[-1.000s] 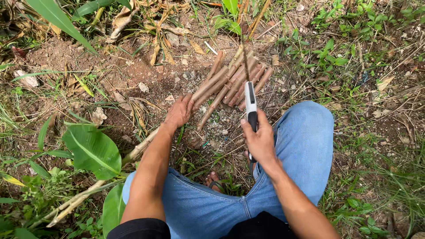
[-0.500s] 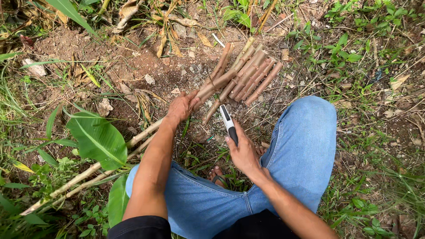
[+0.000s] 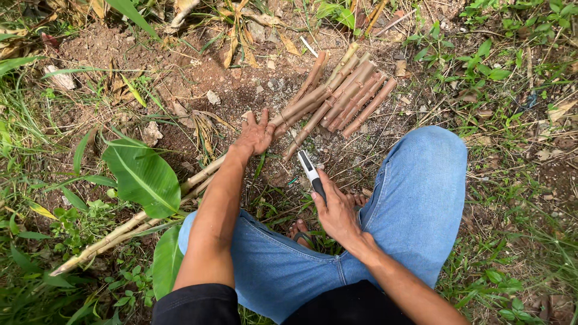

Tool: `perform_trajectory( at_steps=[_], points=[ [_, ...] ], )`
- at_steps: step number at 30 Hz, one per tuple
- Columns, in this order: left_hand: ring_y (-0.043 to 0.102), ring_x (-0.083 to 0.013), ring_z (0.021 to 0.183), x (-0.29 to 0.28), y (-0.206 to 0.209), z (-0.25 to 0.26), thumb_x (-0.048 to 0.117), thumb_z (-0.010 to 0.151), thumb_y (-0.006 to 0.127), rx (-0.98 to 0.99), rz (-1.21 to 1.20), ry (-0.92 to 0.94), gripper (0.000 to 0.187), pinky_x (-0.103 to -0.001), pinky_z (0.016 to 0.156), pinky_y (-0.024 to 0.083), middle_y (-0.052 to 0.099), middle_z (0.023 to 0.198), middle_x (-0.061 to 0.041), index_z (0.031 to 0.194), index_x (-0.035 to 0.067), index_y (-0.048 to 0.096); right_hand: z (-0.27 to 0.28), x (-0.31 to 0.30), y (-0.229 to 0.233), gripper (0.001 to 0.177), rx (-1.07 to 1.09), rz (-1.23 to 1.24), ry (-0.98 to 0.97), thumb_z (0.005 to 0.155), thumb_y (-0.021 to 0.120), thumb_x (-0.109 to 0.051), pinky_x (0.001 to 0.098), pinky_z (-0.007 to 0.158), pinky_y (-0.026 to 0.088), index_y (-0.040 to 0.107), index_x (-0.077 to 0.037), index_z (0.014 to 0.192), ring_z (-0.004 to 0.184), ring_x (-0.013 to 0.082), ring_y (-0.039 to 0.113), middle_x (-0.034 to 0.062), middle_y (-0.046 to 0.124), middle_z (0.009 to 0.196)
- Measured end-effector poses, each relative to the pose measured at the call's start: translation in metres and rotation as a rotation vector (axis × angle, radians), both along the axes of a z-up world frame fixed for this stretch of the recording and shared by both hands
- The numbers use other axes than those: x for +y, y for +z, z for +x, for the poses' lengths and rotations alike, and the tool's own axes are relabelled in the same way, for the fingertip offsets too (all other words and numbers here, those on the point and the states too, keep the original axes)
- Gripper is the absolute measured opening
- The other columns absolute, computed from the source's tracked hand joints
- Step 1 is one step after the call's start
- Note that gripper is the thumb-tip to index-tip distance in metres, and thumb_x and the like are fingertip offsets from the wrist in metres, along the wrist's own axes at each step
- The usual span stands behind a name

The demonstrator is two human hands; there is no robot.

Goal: The person saws wooden stems into smaller segments using a hand saw while sitting on the ground.

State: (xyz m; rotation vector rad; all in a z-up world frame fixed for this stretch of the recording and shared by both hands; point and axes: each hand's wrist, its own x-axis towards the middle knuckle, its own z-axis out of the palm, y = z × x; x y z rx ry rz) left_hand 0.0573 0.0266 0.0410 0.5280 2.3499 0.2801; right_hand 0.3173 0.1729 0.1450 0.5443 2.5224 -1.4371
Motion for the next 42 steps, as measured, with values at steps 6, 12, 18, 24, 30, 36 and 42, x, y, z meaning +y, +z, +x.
perform_trajectory(
  at_steps=[6,12,18,24,30,36,42],
  points=[
    [0.043,-0.037,0.138,0.005,-0.01,-0.001,0.05,0.11,0.02,0.079,-0.161,-0.109,0.067,-0.061,0.118,0.036,0.044,0.143,-0.02,0.167,0.017,0.022,-0.012,-0.009,0.005,0.053,0.037,-0.071,-0.088,0.103,0.05,-0.009,0.0329,0.057,0.046,0.039,-0.001,0.154,0.069,0.0224,0.063,0.0237,0.066,0.11],
    [0.038,-0.0368,0.148,0.0,-0.015,-0.005,0.059,0.109,0.016,0.114,-0.181,-0.095,0.07,-0.064,0.12,0.031,0.045,0.154,-0.017,0.168,0.021,0.02,-0.053,-0.021,-0.06,0.044,0.05,-0.202,-0.23,0.097,0.067,-0.016,0.0225,0.043,0.038,0.057,0.002,0.136,0.056,0.0128,0.052,0.0111,0.063,0.085],
    [0.043,-0.0324,0.142,0.003,-0.01,-0.001,0.056,0.109,0.017,0.156,-0.249,-0.163,0.066,-0.059,0.115,0.04,0.047,0.146,-0.012,0.168,0.028,0.016,-0.17,-0.009,-0.137,0.024,0.196,-0.126,-0.298,0.096,0.068,-0.009,0.0251,0.05,0.038,0.061,-0.003,0.118,0.058,0.0143,0.05,0.0048,0.058,0.079],
    [0.047,-0.0319,0.139,-0.013,0.007,-0.005,0.059,0.108,0.026,0.183,-0.235,-0.231,0.07,-0.058,0.115,0.041,0.049,0.139,-0.013,0.168,0.024,0.022,-0.204,0.002,-0.148,0.036,0.157,-0.062,-0.265,0.089,0.069,0.002,0.0386,0.081,0.053,0.056,-0.009,0.12,0.099,0.0308,0.069,0.0172,0.069,0.112],
    [0.071,-0.0393,0.112,-0.092,-0.061,-0.033,0.019,0.106,0.045,0.139,-0.326,-0.091,0.033,-0.06,0.099,0.054,0.072,0.116,-0.017,0.139,0.018,0.046,-0.22,0.002,-0.143,0.041,0.069,-0.012,-0.158,0.091,0.068,0.003,0.0467,0.101,0.053,0.056,-0.006,0.13,0.123,0.0356,0.063,0.0175,0.063,0.131],
    [0.065,-0.0324,0.12,-0.096,-0.05,-0.018,0.022,0.102,0.053,0.119,-0.252,-0.095,0.054,-0.05,0.106,0.053,0.064,0.135,-0.019,0.154,0.015,0.043,-0.229,0.009,-0.138,0.044,0.095,-0.077,-0.253,0.091,0.071,0.003,0.0484,0.106,0.049,0.055,-0.005,0.13,0.129,0.0365,0.059,0.0178,0.06,0.137],
    [0.051,-0.0405,0.142,-0.081,-0.01,-0.004,0.037,0.095,0.051,-0.003,-0.097,0.077,0.055,-0.057,0.12,0.04,0.051,0.156,-0.017,0.15,0.027,0.048,-0.225,0.014,-0.129,0.038,0.098,-0.097,-0.31,0.09,0.072,0.002,0.0458,0.095,0.051,0.056,-0.005,0.124,0.116,0.0373,0.065,0.0206,0.066,0.124]
  ],
)
